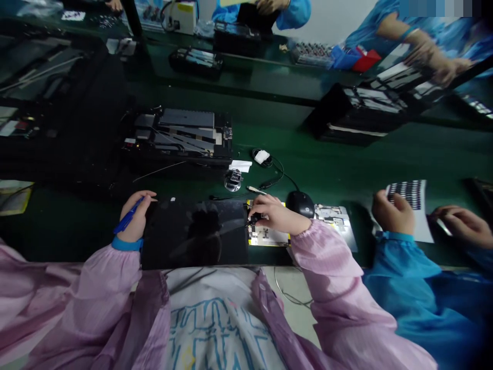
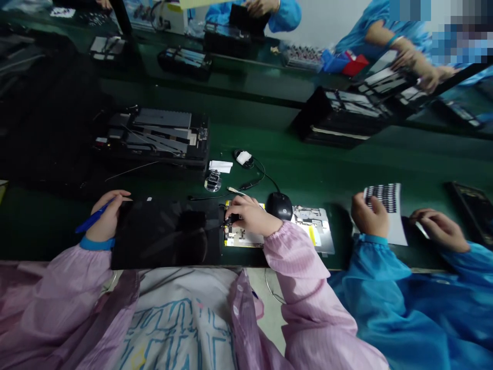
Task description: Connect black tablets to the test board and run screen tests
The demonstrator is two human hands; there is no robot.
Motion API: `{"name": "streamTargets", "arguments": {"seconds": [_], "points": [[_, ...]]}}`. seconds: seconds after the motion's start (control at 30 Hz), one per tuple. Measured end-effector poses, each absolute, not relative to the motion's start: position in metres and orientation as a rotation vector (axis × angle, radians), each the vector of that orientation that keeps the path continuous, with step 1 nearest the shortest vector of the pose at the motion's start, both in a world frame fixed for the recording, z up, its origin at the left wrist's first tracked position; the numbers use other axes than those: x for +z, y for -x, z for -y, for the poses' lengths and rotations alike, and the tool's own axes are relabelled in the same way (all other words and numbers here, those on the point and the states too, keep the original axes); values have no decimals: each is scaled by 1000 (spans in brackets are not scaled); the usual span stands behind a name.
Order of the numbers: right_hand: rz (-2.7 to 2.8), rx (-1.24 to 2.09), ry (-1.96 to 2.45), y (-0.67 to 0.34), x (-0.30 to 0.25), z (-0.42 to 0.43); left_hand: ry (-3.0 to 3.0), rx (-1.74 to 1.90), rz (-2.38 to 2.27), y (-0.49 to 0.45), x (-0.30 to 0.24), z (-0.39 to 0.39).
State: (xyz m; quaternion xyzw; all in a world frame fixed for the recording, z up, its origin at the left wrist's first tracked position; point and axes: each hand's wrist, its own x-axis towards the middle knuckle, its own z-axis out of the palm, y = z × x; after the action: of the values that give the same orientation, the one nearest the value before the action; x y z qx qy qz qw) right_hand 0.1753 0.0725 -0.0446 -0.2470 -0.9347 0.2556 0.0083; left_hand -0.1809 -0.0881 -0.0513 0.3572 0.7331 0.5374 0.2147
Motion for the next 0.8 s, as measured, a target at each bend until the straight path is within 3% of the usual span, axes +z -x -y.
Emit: {"name": "streamTargets", "arguments": {"seconds": [0.57,0.8], "points": [[3049,751,905,-158,-34,-79,-874,1483,-2074,177,-38,83],[2658,606,1021,-181,-48,-44,-883,1486,-2026,180,-40,84]]}}
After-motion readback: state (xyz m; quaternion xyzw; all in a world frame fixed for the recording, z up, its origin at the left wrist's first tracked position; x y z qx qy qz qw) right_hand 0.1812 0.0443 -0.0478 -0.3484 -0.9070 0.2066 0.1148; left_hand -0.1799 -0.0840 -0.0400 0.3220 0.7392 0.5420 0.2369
